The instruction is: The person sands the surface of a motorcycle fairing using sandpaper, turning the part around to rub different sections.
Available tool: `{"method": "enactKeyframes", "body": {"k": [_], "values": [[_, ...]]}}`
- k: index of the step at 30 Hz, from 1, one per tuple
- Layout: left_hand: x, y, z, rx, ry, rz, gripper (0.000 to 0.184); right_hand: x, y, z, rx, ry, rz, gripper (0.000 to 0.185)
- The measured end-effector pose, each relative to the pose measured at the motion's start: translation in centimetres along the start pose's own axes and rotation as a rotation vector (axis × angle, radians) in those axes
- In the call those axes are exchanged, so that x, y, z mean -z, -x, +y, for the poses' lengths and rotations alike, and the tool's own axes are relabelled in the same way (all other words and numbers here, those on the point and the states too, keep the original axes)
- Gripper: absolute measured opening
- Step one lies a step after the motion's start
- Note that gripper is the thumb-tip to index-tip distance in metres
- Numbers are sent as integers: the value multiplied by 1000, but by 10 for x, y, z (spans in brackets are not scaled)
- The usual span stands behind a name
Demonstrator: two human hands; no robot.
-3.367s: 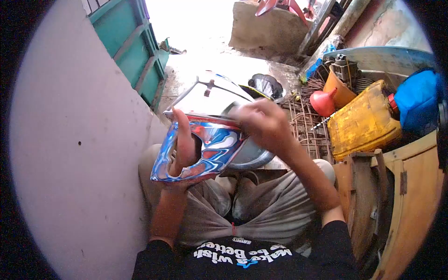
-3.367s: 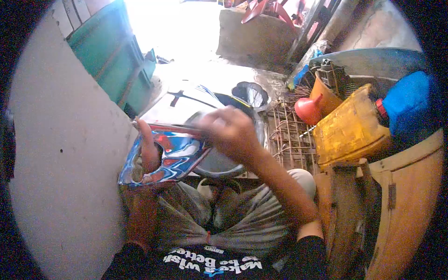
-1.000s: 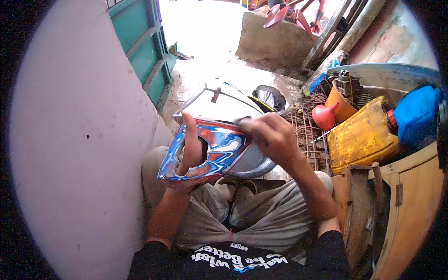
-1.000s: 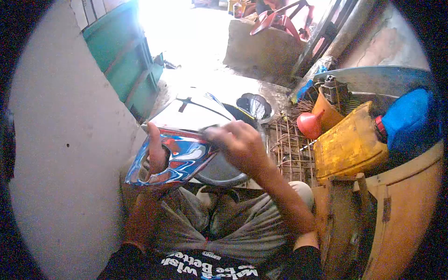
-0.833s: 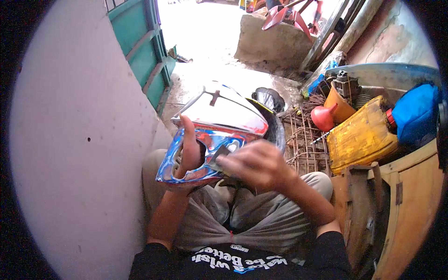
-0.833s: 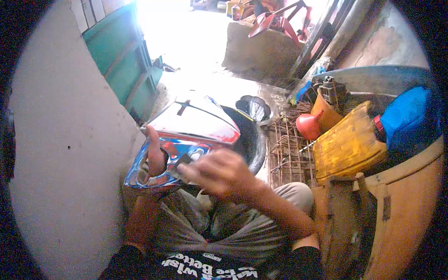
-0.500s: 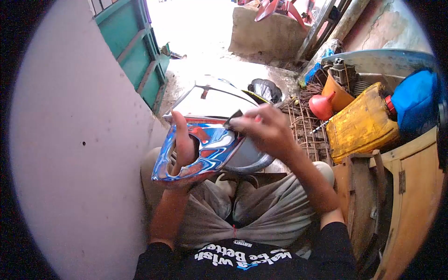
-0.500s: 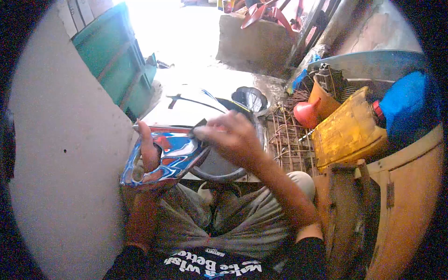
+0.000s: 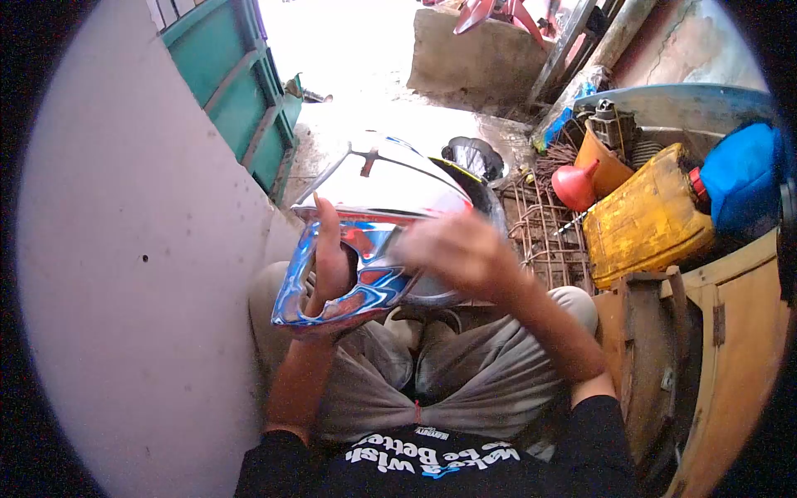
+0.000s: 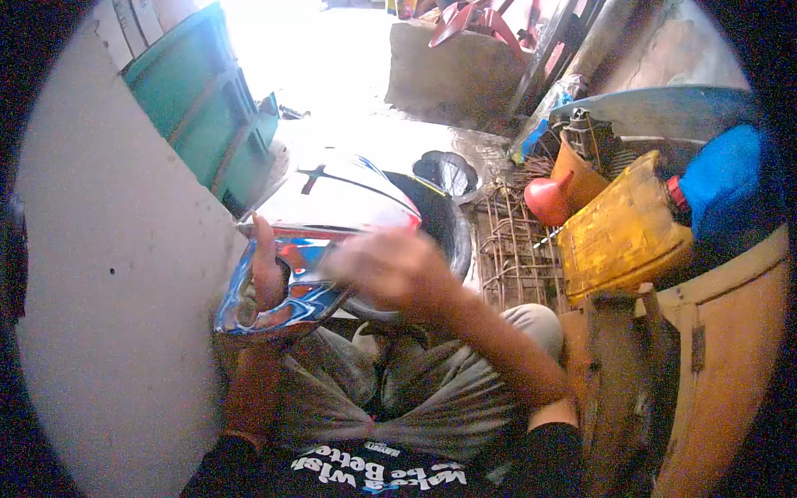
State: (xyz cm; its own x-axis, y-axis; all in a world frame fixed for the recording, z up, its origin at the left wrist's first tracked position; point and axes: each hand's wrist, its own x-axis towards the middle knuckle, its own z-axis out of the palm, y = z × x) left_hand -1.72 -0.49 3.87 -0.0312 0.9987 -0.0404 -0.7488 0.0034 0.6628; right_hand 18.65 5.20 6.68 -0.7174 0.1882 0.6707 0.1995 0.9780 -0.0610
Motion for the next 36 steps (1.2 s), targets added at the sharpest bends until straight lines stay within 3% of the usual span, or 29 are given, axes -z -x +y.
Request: {"method": "enactKeyframes", "body": {"k": [2,7,9,10,15,17,18,21,22,26,30,34,36], "values": [[-9,4,1,0,-11,10,69,-2,14,38,-202,191,-14,29],[-11,-2,1,-26,-32,-9,70,-1,-4,-24,123,-67,47,27],[-13,-2,-3,-42,-42,32,71,-2,5,10,-66,195,-16,25],[-9,-2,-4,-36,-96,46,71,-3,7,27,-163,113,37,24],[-2,-2,-3,61,-132,-10,69,-8,0,-18,99,29,77,32],[1,0,-1,127,-148,-49,74,-9,6,20,-90,106,18,33],[10,-4,-9,-50,-344,-43,73,0,4,27,-162,201,16,32],[34,-16,-27,-93,-398,-18,52,-15,2,2,28,32,122,28],[37,-6,-22,35,-349,65,53,-5,-5,-16,86,6,93,27],[-8,3,-9,221,7,-6,54,-2,6,33,-243,98,-14,26],[11,-7,-25,172,-38,-27,58,-5,2,-5,-88,-121,5,22],[3,-6,-22,219,-40,-68,64,-1,9,31,-308,69,-76,25],[1,-3,-17,212,-152,-31,66,-4,9,5,-156,-57,-34,23]]}}
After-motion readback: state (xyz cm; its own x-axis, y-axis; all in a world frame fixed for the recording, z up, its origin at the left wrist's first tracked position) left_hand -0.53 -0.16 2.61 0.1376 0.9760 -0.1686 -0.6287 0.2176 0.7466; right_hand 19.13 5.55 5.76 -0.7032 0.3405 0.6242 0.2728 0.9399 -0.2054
